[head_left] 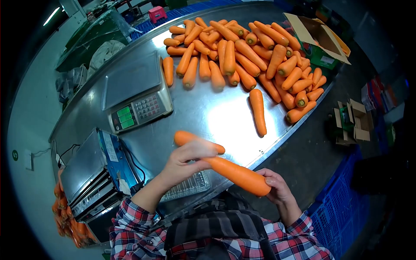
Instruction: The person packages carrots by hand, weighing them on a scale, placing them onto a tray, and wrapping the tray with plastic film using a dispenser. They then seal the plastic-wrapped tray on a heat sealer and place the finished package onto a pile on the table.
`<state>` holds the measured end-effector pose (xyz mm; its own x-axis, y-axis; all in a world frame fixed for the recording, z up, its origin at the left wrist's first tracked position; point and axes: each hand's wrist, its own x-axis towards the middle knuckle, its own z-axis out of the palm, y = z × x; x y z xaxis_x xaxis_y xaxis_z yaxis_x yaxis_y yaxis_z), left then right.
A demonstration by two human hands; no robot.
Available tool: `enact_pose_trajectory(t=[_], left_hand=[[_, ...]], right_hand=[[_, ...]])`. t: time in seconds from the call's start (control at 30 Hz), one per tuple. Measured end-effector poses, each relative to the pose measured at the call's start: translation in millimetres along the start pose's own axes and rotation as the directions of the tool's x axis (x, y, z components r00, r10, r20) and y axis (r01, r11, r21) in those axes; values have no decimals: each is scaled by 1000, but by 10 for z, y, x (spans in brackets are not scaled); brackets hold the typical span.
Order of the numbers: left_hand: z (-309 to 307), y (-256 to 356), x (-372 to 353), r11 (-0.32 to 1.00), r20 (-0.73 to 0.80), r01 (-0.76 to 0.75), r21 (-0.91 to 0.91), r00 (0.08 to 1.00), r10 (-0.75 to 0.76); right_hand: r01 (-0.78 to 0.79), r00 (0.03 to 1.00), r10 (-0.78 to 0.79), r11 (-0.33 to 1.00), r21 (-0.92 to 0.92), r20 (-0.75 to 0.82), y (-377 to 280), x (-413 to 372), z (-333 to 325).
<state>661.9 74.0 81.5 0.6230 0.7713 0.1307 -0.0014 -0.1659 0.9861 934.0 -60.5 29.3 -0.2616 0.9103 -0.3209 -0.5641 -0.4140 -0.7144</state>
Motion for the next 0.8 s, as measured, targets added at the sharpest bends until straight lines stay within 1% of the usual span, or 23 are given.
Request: enact_pose_trajectory(t=[0.07, 0.13, 0.27, 0.3, 0.37, 0.47, 0.5, 0.53, 0.57, 0.6, 0.63, 0.7, 0.73, 0.77, 0.8], left_hand=[[-38, -40, -3, 999, 19, -42, 6, 999, 42], [-29, -73, -21, 996, -3, -52, 67, 999, 52], [-56, -84, -52, 967, 14, -39, 252, 999, 37], [-63, -132, -70, 978, -88, 52, 202, 996, -35], [-93, -311, -113, 974, -274, 212, 75, 944, -184], [-137, -465, -296, 985, -183, 171, 4, 969, -167], [171, -176, -261, 886, 57, 449, -117, 893, -446], [394, -248, -288, 989, 416, 59, 135, 902, -111], [715, -667, -594, 988, 599, 134, 70, 787, -149], [698, -736, -809, 982, 784, 157, 101, 595, -176], [560, -615, -786, 957, 789, 230, 174, 549, -275], [193, -453, -944, 920, 680, 289, 264, 621, -390], [9, -240, -765, 697, 653, 350, 626, 252, -714], [-191, -82, -526, 383, 421, 236, 893, -136, -897], [-338, -113, -447, 309, 325, 369, 877, 18, -946]], right_hand=[[-11, 1000, 11, 1000, 2, 5, -35, 2, -5], [-27, 999, 25, 999, -45, -40, -12, 5, -34], [-54, 994, 36, 981, -185, -101, -17, 30, -19], [-53, 994, 32, 979, -198, -105, -24, 26, -13], [-47, 993, 22, 972, -229, -114, -42, 21, -9], [-13, 970, -49, 967, -253, -238, -73, -37, -177], [-5, 960, -69, 964, -265, -270, -84, -39, -218], [-4, 949, -83, 961, -276, -303, -99, -43, -256], [-5, 939, -94, 958, -287, -331, -111, -55, -277], [4, 929, -115, 954, -300, -352, -121, -59, -284], [12, 928, -133, 945, -328, -349, -154, -67, -289], [32, 921, -169, 931, -365, -351, -177, -121, -288], [20, 919, -166, 926, -377, -359, -168, -120, -313], [9, 917, -164, 919, -393, -363, -166, -110, -347], [-5, 917, -160, 912, -411, -366, -160, -91, -375]])
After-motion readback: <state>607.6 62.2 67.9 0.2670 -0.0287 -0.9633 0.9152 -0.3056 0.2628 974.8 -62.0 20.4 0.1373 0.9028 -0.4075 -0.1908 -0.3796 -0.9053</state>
